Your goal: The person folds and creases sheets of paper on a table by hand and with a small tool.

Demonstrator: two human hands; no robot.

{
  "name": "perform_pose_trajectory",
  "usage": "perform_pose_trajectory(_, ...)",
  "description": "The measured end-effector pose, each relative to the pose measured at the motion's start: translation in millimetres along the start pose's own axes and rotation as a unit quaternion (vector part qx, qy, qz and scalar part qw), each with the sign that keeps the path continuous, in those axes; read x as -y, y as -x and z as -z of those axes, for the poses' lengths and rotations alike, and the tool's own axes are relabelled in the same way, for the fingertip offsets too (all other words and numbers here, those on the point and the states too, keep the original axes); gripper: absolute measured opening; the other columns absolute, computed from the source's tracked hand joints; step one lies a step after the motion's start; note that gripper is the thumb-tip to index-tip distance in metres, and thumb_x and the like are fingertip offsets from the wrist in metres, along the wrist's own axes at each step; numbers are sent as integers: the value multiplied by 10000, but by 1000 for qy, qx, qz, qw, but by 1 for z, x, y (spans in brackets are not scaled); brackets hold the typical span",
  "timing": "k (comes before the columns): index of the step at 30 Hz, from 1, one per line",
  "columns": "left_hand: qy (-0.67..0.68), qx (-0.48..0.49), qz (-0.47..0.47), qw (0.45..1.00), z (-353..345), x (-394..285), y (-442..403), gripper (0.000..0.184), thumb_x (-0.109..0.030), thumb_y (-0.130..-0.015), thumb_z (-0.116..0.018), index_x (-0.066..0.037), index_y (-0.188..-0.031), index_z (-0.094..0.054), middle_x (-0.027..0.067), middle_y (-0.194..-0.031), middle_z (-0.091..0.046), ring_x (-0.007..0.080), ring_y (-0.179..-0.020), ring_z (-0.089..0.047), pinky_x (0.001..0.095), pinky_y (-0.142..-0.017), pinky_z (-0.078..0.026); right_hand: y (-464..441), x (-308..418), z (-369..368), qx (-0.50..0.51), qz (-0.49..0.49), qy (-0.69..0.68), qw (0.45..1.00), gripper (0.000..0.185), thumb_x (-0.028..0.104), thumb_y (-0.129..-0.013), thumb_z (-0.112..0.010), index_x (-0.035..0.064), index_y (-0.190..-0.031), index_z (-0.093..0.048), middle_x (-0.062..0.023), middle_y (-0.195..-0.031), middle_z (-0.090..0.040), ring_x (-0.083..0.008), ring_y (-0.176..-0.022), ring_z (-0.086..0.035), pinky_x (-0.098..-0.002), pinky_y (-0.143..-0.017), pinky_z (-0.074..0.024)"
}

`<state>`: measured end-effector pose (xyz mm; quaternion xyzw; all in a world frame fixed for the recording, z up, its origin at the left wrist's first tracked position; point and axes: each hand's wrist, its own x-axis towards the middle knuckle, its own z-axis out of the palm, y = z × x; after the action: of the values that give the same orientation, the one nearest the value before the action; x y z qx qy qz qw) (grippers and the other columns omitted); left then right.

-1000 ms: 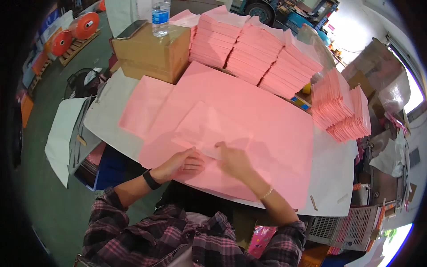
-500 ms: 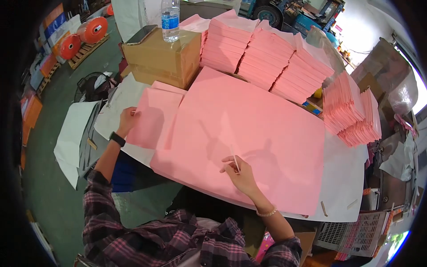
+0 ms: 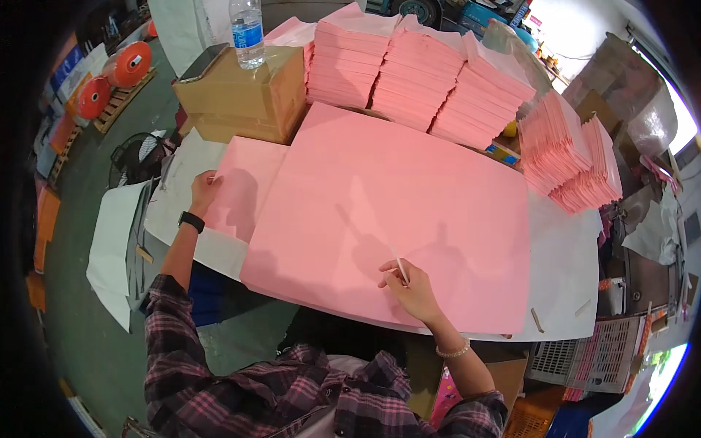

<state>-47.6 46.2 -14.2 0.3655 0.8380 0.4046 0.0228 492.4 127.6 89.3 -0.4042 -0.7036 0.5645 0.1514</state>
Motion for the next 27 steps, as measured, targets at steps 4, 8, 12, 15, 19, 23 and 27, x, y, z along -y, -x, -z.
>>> perform_pose_trajectory(4,7,0,-2,1000,-3,10,-3,283,-213,-805,-743,-8,-996,-698,113,-738,-694,181,-655,-653,321,-626,-509,5,-6,7,-12,-19,5,1000,198,114,-920,-548,17,-1075,-623,-41,-784,-687,-41,-660,-514,-220,-597,-397)
perform_pose_trajectory(8,-22,-34,-55,998,-3,25,-11,340,-184,-816,-732,-21,-1105,-657,120,-803,-696,204,-703,-668,331,-649,-529,12,-15,9,-32,-19,-21,999,194,130,-930,-556,15,-1073,-620,-39,-783,-679,-54,-653,-523,-225,-592,-409)
perform_pose_trajectory(12,-73,-80,-196,975,0,1,-2,547,-125,-844,-714,-2,-1322,-478,200,-1304,-511,341,-1210,-482,422,-1020,-393,27,-51,11,-147,71,-23,986,165,90,-949,-538,3,-1064,-619,-20,-789,-659,-88,-668,-573,-252,-591,-454)
perform_pose_trajectory(15,-158,-124,-298,933,0,-71,18,508,-176,-913,-614,40,-1343,-450,232,-1317,-505,389,-1246,-454,467,-1069,-346,65,-35,5,-313,31,46,948,145,68,-945,-544,-10,-1036,-627,-37,-842,-665,-118,-740,-618,-256,-653,-487)
perform_pose_trajectory(19,-43,-31,-363,930,-27,-194,122,481,-114,-922,-557,14,-1372,-444,219,-1376,-480,390,-1314,-407,473,-1110,-304,113,-97,10,-544,48,89,833,174,115,-981,-525,-11,-1027,-637,-61,-900,-673,-125,-783,-622,-255,-700,-493)
perform_pose_trajectory(23,29,214,-439,872,-63,-294,253,452,-104,-927,-531,15,-1358,-461,218,-1386,-474,383,-1332,-409,457,-1114,-320,156,-117,39,-679,-16,-28,734,251,174,-1018,-473,-18,-1044,-633,-99,-916,-687,-179,-833,-638,-308,-758,-504)
perform_pose_trajectory(27,24,313,-531,787,-118,-352,342,575,-230,-914,-588,21,-1400,-411,217,-1456,-406,360,-1387,-348,458,-1144,-285,179,-142,55,-752,-24,-20,659,316,206,-1039,-434,-44,-1052,-627,-122,-949,-682,-194,-892,-634,-317,-820,-495)
